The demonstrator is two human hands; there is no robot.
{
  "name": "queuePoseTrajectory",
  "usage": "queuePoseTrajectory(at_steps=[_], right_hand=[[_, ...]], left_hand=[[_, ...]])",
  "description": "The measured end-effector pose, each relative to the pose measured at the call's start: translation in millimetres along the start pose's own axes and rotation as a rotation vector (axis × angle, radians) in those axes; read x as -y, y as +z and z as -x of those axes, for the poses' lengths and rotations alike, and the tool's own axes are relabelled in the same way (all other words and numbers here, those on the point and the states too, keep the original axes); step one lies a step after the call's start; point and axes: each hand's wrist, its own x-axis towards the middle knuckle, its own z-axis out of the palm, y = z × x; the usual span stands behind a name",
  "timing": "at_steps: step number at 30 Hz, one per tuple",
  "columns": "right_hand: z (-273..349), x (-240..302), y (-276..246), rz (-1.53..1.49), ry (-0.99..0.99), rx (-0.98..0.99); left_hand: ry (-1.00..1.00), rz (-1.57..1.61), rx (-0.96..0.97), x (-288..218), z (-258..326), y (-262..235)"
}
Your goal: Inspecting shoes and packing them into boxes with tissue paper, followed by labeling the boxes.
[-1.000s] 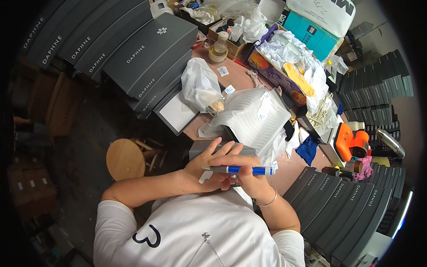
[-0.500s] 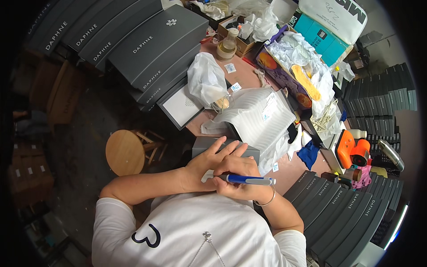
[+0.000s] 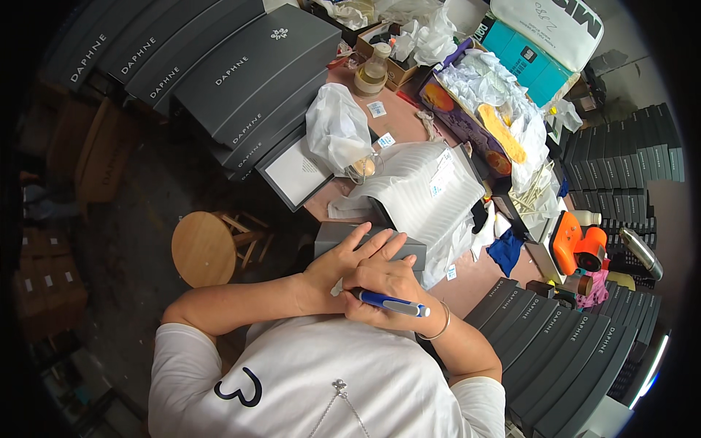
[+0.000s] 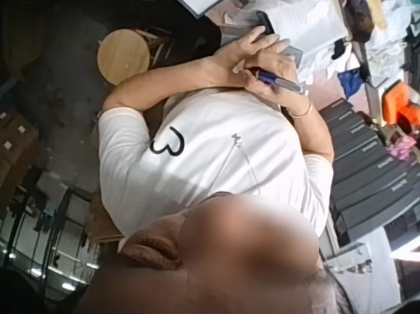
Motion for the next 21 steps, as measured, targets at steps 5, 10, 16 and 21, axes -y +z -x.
queuePoseTrajectory(at_steps=[5,10,16,21], right_hand=[[3.7,-2.7,0.5,-0.027,0.027,-0.017],[2.6,-3.7,-0.6,-0.052,0.033,-0.013],[0.2,-1.9,-3.2,-0.034,0.033,0.045],[0.6,-1.5,-2.8,-0.058,0.056,0.023]], left_hand=[[0.009,0.053,-0.027,1.7,0.7,0.0],[0.01,0.068,-0.017,3.2,0.0,0.8],[-0.001,0.091,-0.02,1.7,0.0,2.1],[0.011,0.059,0.012,2.5,-1.3,-2.1]])
